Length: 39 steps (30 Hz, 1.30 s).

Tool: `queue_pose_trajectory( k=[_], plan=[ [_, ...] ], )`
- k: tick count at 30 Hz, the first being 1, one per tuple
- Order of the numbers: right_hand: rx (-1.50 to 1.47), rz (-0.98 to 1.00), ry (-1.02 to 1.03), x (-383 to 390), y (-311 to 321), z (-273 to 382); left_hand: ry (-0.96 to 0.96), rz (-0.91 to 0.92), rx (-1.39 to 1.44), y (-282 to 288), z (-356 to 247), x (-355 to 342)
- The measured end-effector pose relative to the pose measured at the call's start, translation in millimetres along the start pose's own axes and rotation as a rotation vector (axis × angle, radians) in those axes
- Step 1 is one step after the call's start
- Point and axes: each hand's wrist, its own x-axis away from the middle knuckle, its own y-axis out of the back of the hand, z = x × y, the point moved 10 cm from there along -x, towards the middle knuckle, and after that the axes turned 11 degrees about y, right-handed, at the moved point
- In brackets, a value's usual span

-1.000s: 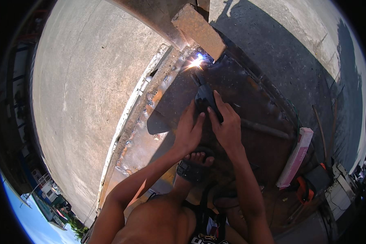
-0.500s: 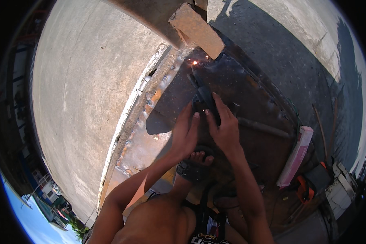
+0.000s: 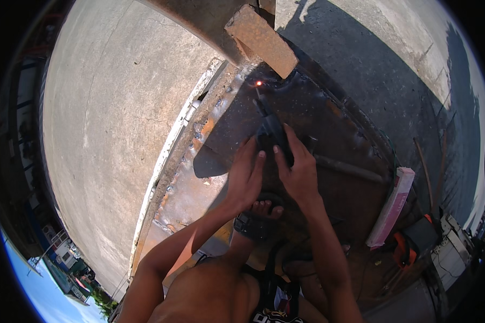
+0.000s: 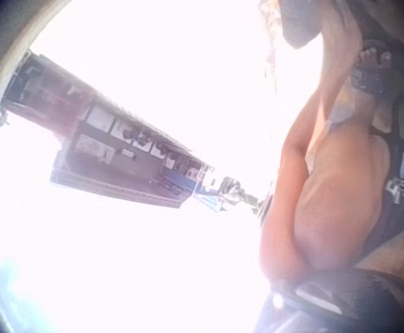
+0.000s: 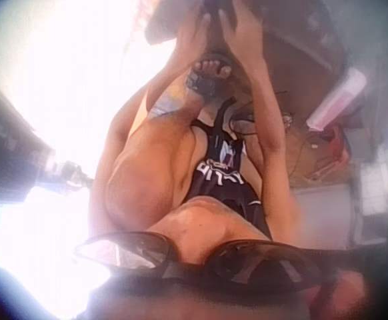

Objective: The person welds a metal frame using a handheld welding torch, creating bright sparks and molten metal along the joint. The person occasionally pauses to inspect the weld and reposition the torch.

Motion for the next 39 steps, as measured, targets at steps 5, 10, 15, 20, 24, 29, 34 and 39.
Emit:
queue_pose_trajectory(
  k=[5,10,15,20,24,29,34,39],
  plan=[
    [-0.022,0.008,-0.01,3,1,-1,0.01,0.022,-0.011,-5,5,1],
    [-0.02,0.017,-0.036,4,2,-3,0.01,0.015,-0.025,-4,7,1],
    [-0.01,-0.006,-0.034,2,6,-4,0.002,0.059,0.014,-7,-1,0],
    [-0.098,-0.026,-0.109,0,21,-11,-0.043,0.081,-0.002,-14,-11,-1],
    [-0.12,-0.01,-0.129,-6,27,-16,-0.059,0.13,-0.016,-20,-22,-3],
    [-0.158,0.019,-0.101,-18,31,-18,-0.07,0.138,-0.063,-25,-25,-6],
    [-0.127,0.063,-0.067,-29,37,-16,-0.117,0.11,-0.083,-25,-31,-10],
    [-0.12,0.062,-0.071,-26,39,-18,-0.095,0.123,-0.056,-27,-28,-10]
  ],
)
